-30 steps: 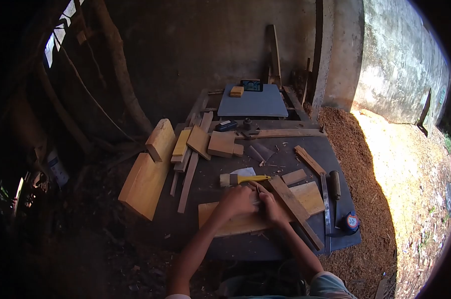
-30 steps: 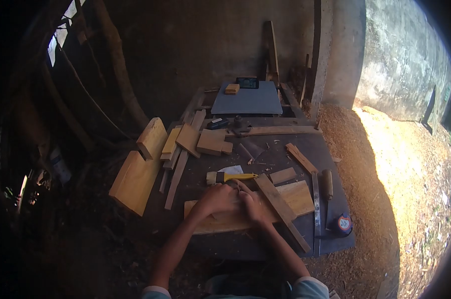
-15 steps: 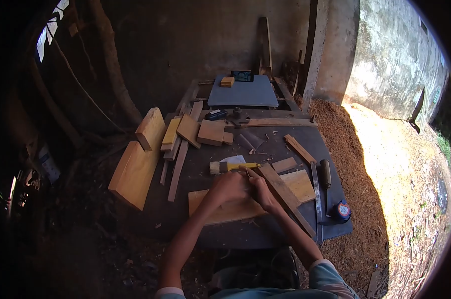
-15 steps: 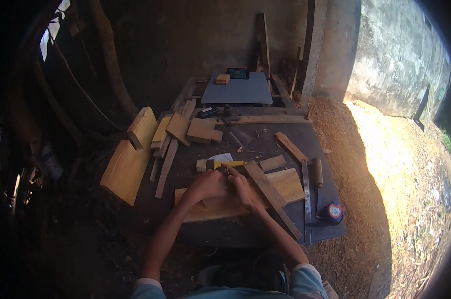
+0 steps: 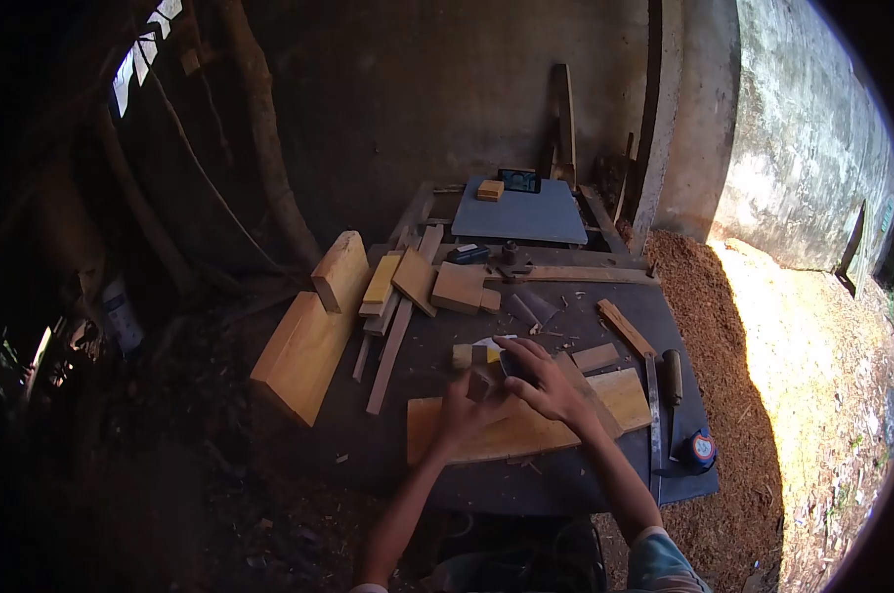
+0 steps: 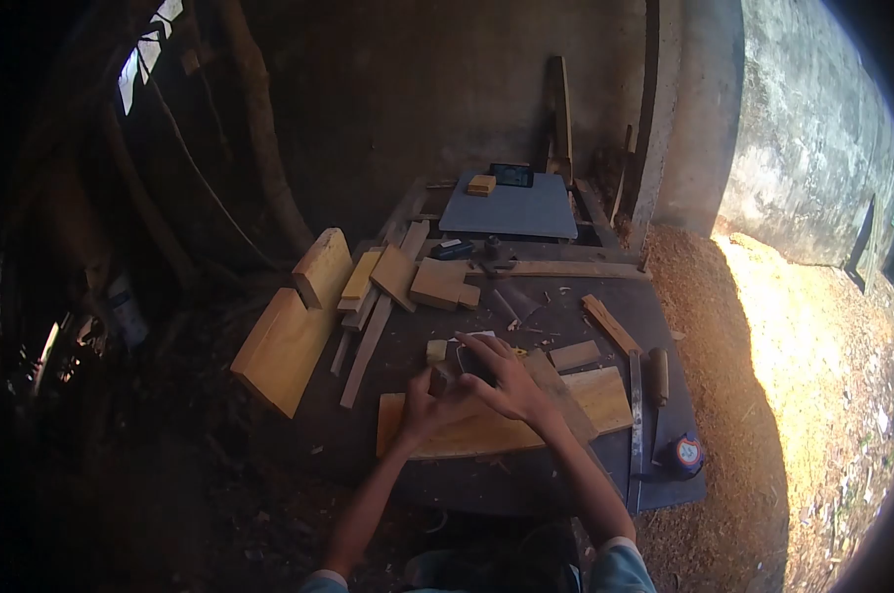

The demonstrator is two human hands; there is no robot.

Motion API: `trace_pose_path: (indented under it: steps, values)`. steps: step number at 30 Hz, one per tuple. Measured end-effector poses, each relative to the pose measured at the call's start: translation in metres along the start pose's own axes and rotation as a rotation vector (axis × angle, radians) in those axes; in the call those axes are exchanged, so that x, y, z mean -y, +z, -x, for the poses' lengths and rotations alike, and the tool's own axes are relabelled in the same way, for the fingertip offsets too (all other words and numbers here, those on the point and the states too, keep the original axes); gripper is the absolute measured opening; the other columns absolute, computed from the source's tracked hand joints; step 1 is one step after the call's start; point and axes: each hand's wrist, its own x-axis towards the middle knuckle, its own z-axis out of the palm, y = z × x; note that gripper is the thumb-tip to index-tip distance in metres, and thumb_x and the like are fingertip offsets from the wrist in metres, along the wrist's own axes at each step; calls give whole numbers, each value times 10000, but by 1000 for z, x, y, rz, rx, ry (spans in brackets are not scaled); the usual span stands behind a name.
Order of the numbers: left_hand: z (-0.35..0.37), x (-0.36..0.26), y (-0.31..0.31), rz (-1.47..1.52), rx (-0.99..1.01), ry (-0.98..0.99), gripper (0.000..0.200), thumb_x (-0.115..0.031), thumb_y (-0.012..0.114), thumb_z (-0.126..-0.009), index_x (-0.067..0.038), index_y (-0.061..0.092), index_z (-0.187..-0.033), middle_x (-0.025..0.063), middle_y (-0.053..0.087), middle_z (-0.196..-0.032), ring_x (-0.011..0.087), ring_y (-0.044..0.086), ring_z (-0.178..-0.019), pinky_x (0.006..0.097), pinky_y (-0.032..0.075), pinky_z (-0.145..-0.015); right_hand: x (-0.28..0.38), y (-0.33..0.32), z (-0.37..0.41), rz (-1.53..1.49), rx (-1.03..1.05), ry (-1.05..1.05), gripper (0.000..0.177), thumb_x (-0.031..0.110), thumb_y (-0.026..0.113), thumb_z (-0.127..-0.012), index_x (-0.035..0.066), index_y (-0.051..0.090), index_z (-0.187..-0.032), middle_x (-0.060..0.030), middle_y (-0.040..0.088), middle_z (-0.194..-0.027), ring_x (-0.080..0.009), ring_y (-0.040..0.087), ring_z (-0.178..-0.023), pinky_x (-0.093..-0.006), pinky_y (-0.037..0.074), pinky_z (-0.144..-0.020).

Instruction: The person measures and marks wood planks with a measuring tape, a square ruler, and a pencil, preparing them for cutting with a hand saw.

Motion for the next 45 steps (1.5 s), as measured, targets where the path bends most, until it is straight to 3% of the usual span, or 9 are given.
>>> trace_pose_path:
  steps: [12,21,24,28,32,36,39,43,45]
  values:
    - [19,42,-2,-267,230,-9,486,-160,676,-698,-10,485,-1119,103,575,-1048,174,563,-968,311,443,-827,23,-6,13,230,217,-128,666,565,360,-838,158,320,-1364,-158,347,-1340,-387,257,-1277,-540,217,-1016]
    - [26,52,10,-198,49,183,468,-136,645,-638,7,519,-1065,129,602,-979,233,611,-902,333,483,-741,14,0,10,410,246,-150,740,660,305,-818,141,353,-1343,-165,388,-1298,-392,303,-1233,-543,205,-1018]
    - [33,47,8,-143,78,-23,518,-245,671,-687,13,503,-1103,130,588,-1019,243,604,-942,341,480,-771,-7,-20,0,336,275,-11,818,720,228,-799,129,331,-1354,-170,390,-1288,-397,312,-1220,-533,192,-1029]
    - [25,44,15,-340,-2,208,529,-212,654,-677,14,495,-1128,111,602,-981,219,613,-900,320,476,-766,26,6,23,544,223,-288,809,707,219,-802,118,368,-1336,-177,423,-1255,-363,328,-1228,-549,179,-1022]
    - [35,37,12,-175,46,-3,592,-287,648,-728,17,451,-1197,122,590,-1032,222,602,-937,305,469,-792,-17,-16,-3,167,177,147,760,685,208,-814,160,369,-1338,-182,415,-1270,-381,318,-1244,-551,149,-1049]
    - [28,45,19,-158,-75,316,517,-297,623,-766,10,481,-1157,126,593,-1025,213,593,-949,308,463,-769,7,-6,4,326,266,-221,747,662,256,-815,135,378,-1331,-188,439,-1246,-384,330,-1228,-540,173,-1042]
    - [37,42,15,-137,-21,107,589,-436,594,-784,10,480,-1153,140,590,-1023,237,590,-971,315,464,-777,-10,-12,-7,214,188,77,789,721,223,-791,163,396,-1321,-174,429,-1262,-391,308,-1241,-536,165,-1053]
    - [37,50,16,-119,-43,222,536,-256,665,-719,0,482,-1153,132,604,-990,196,601,-934,310,466,-770,9,-3,7,201,251,-267,700,646,296,-815,156,426,-1298,-156,453,-1244,-384,340,-1212,-549,156,-1043]
    - [45,41,17,-117,-55,30,510,-239,661,-703,1,501,-1124,127,604,-991,199,604,-940,311,472,-768,-7,-9,7,310,205,-78,708,660,281,-814,159,434,-1290,-145,461,-1243,-402,314,-1235,-553,162,-1046]
